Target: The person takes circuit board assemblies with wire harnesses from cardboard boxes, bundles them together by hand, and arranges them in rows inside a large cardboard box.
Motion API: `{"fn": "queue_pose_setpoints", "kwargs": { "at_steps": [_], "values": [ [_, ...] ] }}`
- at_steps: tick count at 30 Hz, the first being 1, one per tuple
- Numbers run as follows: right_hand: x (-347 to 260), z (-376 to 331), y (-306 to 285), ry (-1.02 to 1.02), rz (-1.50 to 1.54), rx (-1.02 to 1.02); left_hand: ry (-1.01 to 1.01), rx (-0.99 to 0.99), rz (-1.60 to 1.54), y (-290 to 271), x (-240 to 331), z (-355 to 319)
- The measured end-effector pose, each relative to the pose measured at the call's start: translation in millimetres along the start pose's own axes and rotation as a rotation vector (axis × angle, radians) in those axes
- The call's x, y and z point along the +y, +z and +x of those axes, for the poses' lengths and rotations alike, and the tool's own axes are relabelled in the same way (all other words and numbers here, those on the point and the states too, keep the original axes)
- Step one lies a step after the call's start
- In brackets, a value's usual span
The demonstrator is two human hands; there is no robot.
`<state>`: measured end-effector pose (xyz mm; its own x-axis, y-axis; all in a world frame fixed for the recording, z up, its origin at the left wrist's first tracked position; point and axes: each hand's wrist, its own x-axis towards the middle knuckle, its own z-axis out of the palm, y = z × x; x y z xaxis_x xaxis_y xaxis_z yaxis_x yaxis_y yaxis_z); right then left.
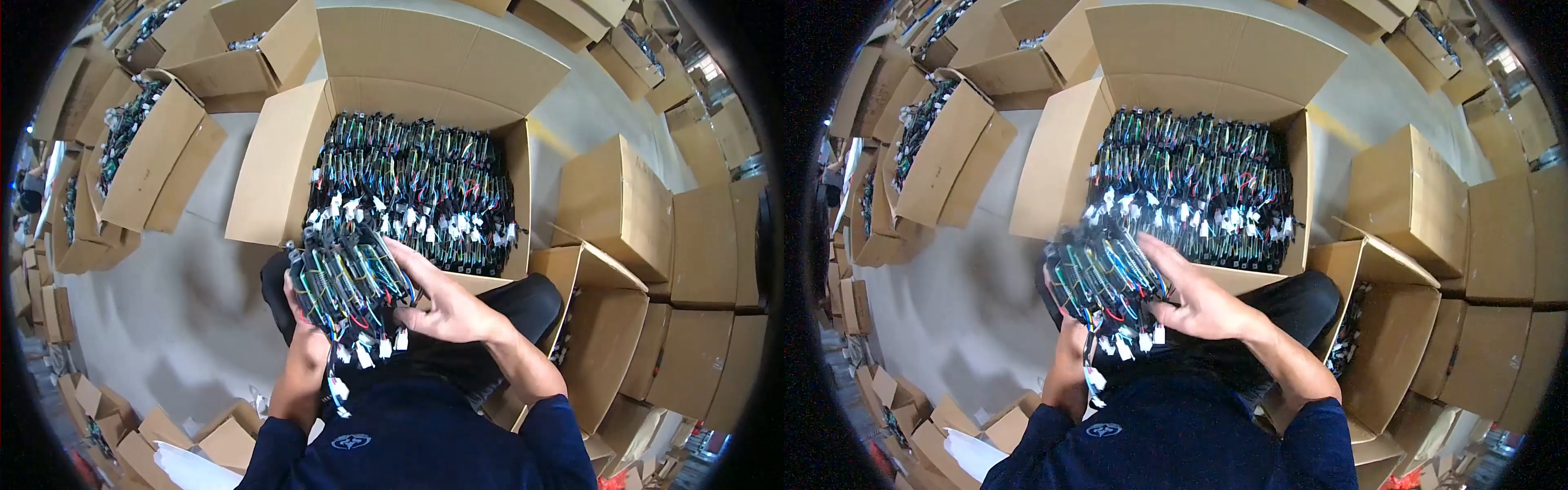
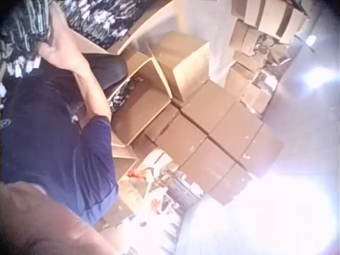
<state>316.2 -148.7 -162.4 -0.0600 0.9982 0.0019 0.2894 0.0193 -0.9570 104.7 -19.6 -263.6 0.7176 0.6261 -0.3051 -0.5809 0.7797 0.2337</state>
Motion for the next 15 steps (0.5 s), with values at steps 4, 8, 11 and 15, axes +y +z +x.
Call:
{"fn": "queue_pose_setpoints", "kwargs": {
  "at_steps": [4,8,11,15],
  "values": [
    [5,-3,16,-0.074,-0.098,0.080,0.006,-0.153,-0.079,13,-8,12],
    [27,-11,51,-0.019,0.033,0.292,-0.087,-0.219,-0.010,-1,-10,14],
    [41,-27,79,0.087,0.272,0.433,-0.218,-0.081,0.255,5,-19,-2],
    [34,-44,88,0.174,0.636,0.548,-0.198,0.100,0.504,10,-36,-8]
  ]
}}
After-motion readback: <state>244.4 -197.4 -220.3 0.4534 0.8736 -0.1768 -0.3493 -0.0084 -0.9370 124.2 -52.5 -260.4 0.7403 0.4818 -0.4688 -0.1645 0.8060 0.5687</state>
